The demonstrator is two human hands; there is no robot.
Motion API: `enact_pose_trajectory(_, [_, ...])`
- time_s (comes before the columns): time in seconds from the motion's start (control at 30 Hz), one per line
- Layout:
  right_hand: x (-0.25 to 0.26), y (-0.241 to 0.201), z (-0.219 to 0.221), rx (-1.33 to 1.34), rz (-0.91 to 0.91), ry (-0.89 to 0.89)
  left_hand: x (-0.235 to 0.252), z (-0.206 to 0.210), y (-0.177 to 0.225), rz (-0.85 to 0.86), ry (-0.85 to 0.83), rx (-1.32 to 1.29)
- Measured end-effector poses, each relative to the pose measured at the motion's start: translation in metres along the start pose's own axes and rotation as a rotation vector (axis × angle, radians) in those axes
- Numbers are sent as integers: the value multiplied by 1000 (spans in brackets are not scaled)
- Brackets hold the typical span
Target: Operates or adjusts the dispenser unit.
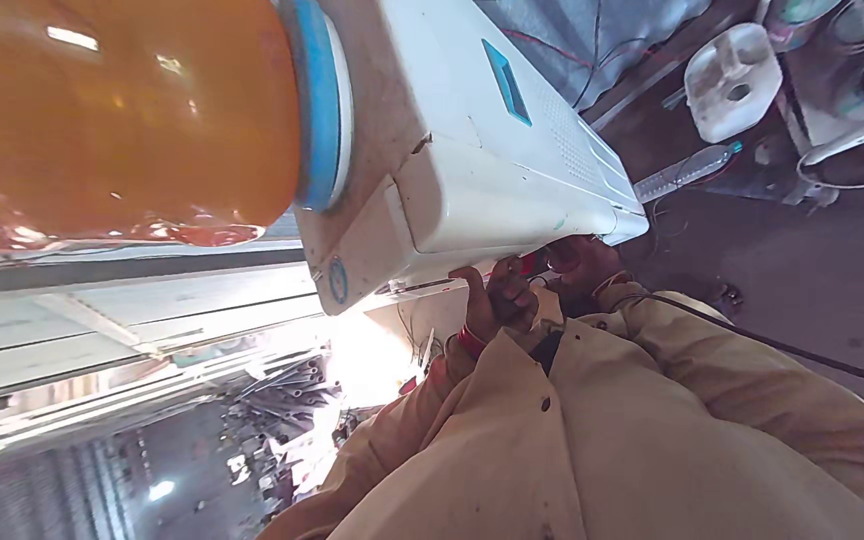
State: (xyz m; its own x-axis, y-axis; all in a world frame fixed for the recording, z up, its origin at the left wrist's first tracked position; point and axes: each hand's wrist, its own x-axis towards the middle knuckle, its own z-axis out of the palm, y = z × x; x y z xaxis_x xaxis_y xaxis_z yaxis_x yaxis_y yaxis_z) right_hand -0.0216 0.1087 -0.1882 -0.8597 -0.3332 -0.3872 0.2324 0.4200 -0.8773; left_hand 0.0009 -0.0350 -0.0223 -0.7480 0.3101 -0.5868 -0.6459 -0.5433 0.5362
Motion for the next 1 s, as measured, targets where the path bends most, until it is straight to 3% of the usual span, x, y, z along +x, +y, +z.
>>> enact_pose_trajectory(0.8, [-1, 4, 7, 10, -69, 106, 0, -4, -1, 1, -40, -2])
enact_pose_trajectory(1.0, [4, 10, 8, 43, -72, 50, -1, -4, -1, 4, -29, -3])
